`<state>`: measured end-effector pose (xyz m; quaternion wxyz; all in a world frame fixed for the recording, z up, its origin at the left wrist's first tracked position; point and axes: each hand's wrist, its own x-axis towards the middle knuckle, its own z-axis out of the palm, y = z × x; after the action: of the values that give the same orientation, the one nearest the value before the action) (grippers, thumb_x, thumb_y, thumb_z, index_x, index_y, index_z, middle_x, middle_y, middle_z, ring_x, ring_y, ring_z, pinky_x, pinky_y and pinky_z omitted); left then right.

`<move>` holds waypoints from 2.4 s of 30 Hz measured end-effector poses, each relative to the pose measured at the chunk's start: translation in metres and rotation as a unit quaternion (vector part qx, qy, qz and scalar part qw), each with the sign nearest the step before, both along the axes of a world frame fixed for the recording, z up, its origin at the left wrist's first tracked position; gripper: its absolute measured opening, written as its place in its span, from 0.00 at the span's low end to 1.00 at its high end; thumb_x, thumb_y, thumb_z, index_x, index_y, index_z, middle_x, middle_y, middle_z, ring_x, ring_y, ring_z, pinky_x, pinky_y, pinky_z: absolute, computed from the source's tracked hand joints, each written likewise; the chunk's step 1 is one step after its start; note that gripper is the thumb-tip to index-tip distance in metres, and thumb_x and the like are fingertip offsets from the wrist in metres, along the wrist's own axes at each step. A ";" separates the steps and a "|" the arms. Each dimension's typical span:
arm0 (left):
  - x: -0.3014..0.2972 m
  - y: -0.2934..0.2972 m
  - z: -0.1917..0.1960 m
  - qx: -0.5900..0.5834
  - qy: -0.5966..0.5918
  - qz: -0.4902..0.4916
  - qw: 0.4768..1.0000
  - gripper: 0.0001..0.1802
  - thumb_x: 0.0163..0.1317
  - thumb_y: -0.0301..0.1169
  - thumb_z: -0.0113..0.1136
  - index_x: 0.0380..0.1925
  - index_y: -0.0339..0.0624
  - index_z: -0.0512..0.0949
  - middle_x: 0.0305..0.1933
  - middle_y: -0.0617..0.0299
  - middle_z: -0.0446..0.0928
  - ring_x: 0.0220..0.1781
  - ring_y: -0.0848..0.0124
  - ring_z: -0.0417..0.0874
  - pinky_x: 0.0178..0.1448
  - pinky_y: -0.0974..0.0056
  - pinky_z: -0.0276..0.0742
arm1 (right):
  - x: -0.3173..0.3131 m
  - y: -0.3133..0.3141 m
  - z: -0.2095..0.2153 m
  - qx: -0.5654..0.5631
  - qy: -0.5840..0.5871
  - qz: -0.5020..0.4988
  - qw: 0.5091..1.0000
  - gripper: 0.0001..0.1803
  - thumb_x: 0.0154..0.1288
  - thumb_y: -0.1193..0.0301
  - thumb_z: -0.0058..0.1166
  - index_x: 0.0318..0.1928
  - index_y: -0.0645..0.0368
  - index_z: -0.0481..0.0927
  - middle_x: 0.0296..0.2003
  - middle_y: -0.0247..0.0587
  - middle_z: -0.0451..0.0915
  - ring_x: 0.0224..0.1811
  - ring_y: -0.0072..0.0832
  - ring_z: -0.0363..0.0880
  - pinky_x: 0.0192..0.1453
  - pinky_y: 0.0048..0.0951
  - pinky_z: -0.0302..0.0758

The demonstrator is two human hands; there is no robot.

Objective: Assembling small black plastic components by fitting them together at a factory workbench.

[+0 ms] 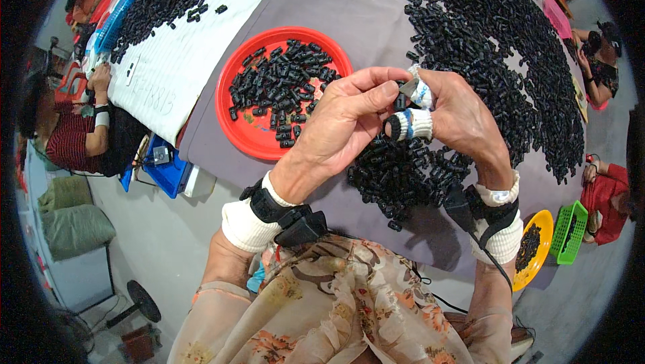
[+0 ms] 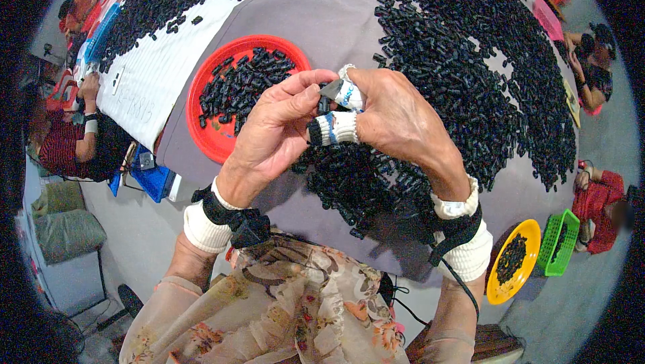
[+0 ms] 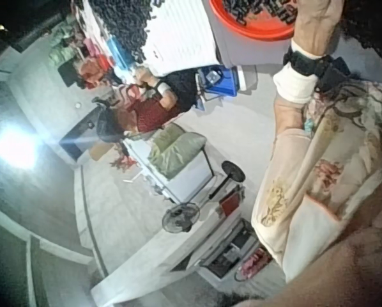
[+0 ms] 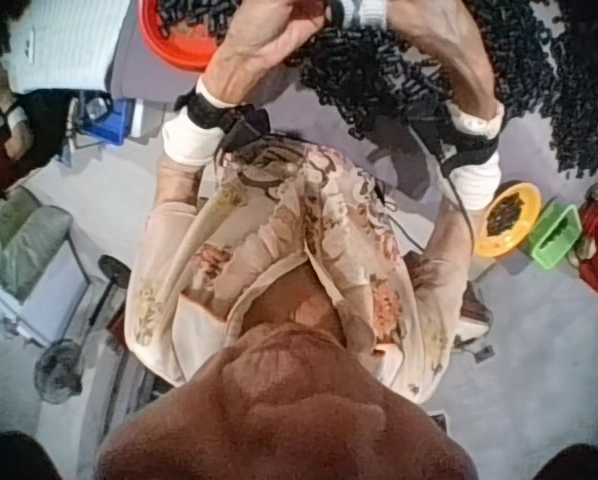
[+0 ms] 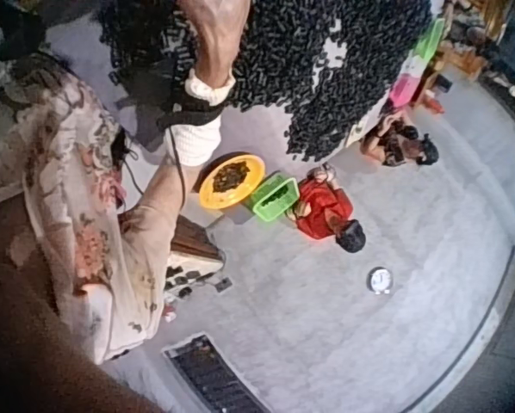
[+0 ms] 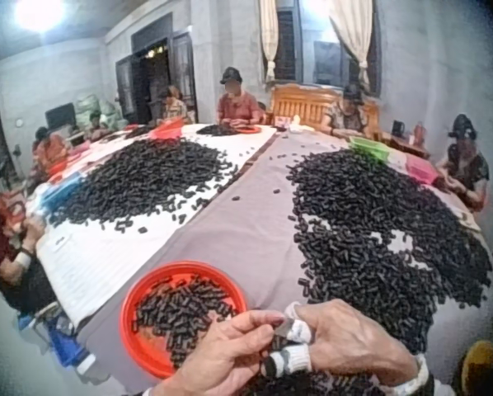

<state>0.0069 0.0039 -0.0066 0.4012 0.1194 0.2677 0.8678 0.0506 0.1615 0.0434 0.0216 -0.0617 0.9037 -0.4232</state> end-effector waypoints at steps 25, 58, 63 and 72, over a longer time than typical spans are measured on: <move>-0.002 0.001 -0.003 -0.067 0.029 0.027 0.997 0.11 0.60 0.27 0.53 0.42 0.34 0.75 0.37 0.62 0.76 0.32 0.80 0.74 0.37 0.75 0.73 | 0.001 0.000 -0.011 0.027 0.020 0.024 0.999 0.15 0.49 0.64 0.57 0.27 0.65 0.73 0.17 0.45 0.72 0.18 0.34 0.69 0.26 0.33 0.67; 0.000 -0.002 -0.003 -0.042 0.040 0.028 0.998 0.12 0.60 0.27 0.54 0.42 0.35 0.75 0.36 0.63 0.76 0.33 0.80 0.74 0.37 0.75 0.73 | 0.002 -0.003 -0.006 0.003 0.021 0.012 1.000 0.17 0.47 0.63 0.58 0.25 0.65 0.70 0.16 0.46 0.70 0.18 0.37 0.69 0.26 0.35 0.66; 0.000 -0.006 0.003 -0.012 0.026 0.017 0.999 0.12 0.59 0.27 0.54 0.42 0.34 0.75 0.36 0.62 0.77 0.32 0.80 0.74 0.37 0.75 0.72 | 0.003 -0.006 -0.004 -0.029 0.022 -0.001 0.999 0.19 0.44 0.61 0.63 0.27 0.64 0.72 0.17 0.45 0.71 0.19 0.33 0.70 0.27 0.33 0.67; 0.000 -0.006 0.000 -0.009 0.035 0.016 0.999 0.12 0.59 0.27 0.54 0.42 0.34 0.74 0.38 0.60 0.77 0.35 0.77 0.77 0.39 0.73 0.74 | 0.003 -0.006 -0.001 0.010 0.013 0.002 1.000 0.21 0.43 0.59 0.63 0.27 0.64 0.71 0.17 0.46 0.72 0.19 0.38 0.70 0.27 0.33 0.67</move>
<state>0.0065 -0.0019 -0.0067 0.3787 0.1420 0.2908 0.8671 0.0534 0.1551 0.0422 0.0116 -0.0691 0.9080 -0.4130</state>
